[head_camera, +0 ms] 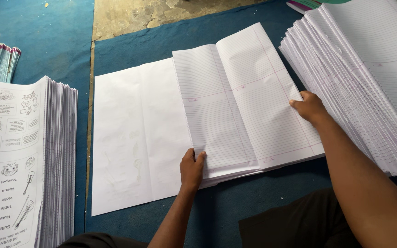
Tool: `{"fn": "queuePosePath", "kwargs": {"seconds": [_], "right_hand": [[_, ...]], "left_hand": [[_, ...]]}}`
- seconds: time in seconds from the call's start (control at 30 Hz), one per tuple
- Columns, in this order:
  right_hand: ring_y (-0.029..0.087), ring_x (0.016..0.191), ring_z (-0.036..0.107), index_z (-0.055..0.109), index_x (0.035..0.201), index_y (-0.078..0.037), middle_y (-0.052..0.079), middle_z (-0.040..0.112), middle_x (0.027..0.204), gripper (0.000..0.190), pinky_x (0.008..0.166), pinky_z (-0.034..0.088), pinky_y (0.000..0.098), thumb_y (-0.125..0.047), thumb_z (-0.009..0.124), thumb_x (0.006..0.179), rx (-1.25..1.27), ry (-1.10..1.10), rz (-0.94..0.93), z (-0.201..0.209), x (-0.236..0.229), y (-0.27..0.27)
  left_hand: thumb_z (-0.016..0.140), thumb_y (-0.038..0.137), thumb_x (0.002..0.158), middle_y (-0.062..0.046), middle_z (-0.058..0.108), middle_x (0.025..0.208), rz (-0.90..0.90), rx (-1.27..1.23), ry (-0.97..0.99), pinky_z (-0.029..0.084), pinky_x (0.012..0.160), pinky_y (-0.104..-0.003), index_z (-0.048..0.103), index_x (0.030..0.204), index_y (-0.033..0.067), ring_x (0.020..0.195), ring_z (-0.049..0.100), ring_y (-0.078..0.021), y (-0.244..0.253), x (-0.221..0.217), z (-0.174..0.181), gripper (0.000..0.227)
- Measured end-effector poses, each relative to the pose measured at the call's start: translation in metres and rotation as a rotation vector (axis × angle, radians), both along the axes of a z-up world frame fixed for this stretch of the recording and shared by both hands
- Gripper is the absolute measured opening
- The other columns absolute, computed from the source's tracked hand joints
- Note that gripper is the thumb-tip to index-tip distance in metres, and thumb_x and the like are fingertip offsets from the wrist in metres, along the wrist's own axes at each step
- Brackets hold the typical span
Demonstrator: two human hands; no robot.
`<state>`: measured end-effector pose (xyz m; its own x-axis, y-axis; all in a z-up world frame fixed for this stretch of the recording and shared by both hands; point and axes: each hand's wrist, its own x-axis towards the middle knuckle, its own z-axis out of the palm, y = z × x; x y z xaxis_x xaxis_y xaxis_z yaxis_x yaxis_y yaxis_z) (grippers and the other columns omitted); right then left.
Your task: The person inserts a stack of printed pages into a larger notebook cover, aligns the edges, and folds the cover around the pages. This process is repeated multiple times with different stacks of pages and covers.
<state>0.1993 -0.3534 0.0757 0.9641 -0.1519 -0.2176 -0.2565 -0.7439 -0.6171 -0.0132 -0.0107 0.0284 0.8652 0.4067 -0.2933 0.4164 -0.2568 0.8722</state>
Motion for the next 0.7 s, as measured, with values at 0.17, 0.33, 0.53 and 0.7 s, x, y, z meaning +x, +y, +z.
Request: {"fn": "queuePosePath", "kwargs": {"seconds": [0.17,0.33,0.53,0.7], "right_hand": [[0.040,0.132,0.054,0.042,0.149,0.008,0.033,0.051,0.145,0.070,0.107,0.047,0.0461,-0.027,0.068,0.093,0.024,-0.035,0.010,-0.008,0.004,-0.004],[0.038,0.130,0.059,0.045,0.149,0.007,0.031,0.056,0.143,0.069,0.106,0.050,0.0452,-0.026,0.067,0.093,0.031,-0.003,-0.012,-0.009,0.004,-0.004],[0.038,0.132,0.056,0.044,0.148,0.007,0.031,0.053,0.145,0.070,0.107,0.048,0.0452,-0.028,0.068,0.093,0.026,-0.003,-0.016,-0.009,0.002,-0.003],[0.038,0.134,0.053,0.042,0.149,0.006,0.031,0.051,0.146,0.070,0.108,0.046,0.0461,-0.028,0.067,0.094,-0.001,0.038,-0.025,-0.010,0.004,-0.003]], "left_hand": [[0.062,0.029,0.094,-0.012,0.071,0.080,0.006,-0.009,0.003,0.054,0.066,-0.036,0.066,0.106,-0.0005,0.068,0.067,-0.0199,0.000,0.000,-0.002,0.032],[0.063,0.028,0.093,-0.013,0.072,0.080,0.007,0.006,-0.026,0.053,0.067,-0.036,0.067,0.104,-0.0015,0.070,0.067,-0.0205,0.001,-0.001,-0.002,0.032],[0.065,0.026,0.090,-0.015,0.072,0.086,0.045,-0.163,0.046,0.055,0.069,-0.035,0.067,0.116,-0.0008,0.074,0.069,-0.0225,0.002,0.000,0.011,0.037],[0.064,0.015,0.084,-0.022,0.065,0.101,-0.038,-0.494,0.051,0.064,0.071,-0.041,0.053,0.129,-0.0065,0.087,0.073,-0.0292,-0.003,-0.005,0.041,0.050]]}}
